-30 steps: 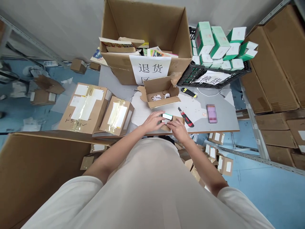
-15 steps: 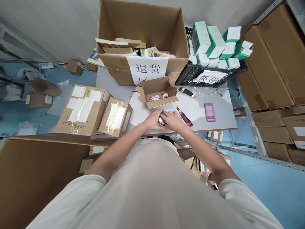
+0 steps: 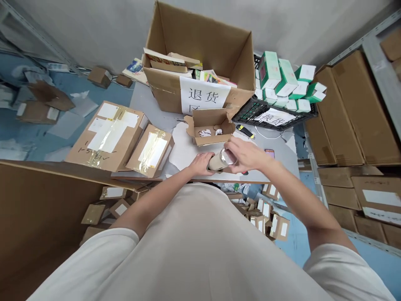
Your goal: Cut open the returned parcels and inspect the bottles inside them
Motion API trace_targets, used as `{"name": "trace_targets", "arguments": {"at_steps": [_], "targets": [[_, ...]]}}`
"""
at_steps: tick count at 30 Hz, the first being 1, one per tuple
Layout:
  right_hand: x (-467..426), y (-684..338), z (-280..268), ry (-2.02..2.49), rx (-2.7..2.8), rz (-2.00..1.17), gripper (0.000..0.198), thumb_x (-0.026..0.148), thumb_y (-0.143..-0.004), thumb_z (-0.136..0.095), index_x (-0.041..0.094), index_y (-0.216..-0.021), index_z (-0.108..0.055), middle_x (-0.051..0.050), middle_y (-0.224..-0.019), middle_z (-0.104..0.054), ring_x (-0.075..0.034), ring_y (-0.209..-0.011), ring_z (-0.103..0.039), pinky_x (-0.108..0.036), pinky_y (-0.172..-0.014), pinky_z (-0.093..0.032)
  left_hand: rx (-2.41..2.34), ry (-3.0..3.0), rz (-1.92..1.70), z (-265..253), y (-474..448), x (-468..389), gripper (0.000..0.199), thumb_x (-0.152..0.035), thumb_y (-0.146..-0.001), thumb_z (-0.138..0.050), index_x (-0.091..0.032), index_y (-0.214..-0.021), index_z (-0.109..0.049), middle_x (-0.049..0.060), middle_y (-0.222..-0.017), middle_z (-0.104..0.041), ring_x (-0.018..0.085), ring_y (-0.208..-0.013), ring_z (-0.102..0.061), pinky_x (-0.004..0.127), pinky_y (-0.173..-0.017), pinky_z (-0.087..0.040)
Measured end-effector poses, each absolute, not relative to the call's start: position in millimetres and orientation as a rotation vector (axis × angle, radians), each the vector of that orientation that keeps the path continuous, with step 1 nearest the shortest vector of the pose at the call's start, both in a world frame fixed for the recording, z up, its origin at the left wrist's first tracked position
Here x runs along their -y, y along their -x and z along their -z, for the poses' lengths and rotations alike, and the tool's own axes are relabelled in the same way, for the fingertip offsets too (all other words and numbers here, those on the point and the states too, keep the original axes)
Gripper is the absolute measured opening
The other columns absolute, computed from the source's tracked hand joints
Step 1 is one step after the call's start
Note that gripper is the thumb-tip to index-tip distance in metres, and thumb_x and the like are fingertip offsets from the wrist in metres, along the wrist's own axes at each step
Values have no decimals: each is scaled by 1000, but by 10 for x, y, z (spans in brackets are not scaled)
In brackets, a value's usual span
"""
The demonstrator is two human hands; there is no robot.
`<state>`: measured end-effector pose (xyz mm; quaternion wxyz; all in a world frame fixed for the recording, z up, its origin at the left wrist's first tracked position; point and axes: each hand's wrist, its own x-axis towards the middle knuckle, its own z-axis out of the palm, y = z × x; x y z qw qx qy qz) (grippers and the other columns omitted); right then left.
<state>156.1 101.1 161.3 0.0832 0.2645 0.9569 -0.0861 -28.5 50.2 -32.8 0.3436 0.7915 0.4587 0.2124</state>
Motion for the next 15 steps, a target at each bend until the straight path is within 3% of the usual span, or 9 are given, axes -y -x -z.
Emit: {"name": "trace_targets", "arguments": {"at_steps": [3, 7, 9, 12, 15], "targets": [[-1153, -1672, -2102, -933, -3090, 405, 48, 32, -67, -62, 17, -110, -49, -12, -103, -55, -26, -89, -54, -37, -73, -46, -1141, -1999, -636, 331, 329, -437, 100, -56, -58, -78, -14, -139, -37, 18, -130, -53, 37, -121, -51, 52, -104, -36], [-1372, -1771, -2454, -1223, -3183, 602, 42, 26, -66, -63, 20, -105, -51, 0, -75, -53, -17, -63, -50, -34, -60, -45, -1081, -1761, -1051, 126, 298, -382, 142, -70, -41, -81, -15, -151, -12, 25, -154, -20, 44, -143, -20, 60, -113, -24], [-1509, -1796, -2460, -1296, -3193, 695, 40, 27, -67, -65, 21, -105, -54, 1, -72, -54, -16, -61, -49, -33, -58, -44, -1030, -1496, -1318, -81, 216, -389, 133, -67, -50, -80, -17, -151, -11, 24, -155, -18, 40, -143, -23, 56, -113, -30], [-1738, -1808, -2328, -1314, -3263, 872, 43, 40, -75, -64, 22, -113, -56, -4, -90, -62, -20, -76, -57, -36, -69, -49, -1006, -1103, -1465, -393, 58, -419, 95, -52, -64, -80, -21, -141, -34, 19, -144, -43, 32, -132, -46, 47, -107, -41], [-1946, -1807, -2147, -1208, -3294, 1185, 53, 55, -82, -58, 25, -125, -53, -7, -118, -61, -25, -102, -59, -42, -88, -49, -1046, -864, -1474, -569, -73, -425, 74, -42, -60, -85, -19, -122, -51, 15, -126, -60, 28, -119, -58, 42, -101, -47]]}}
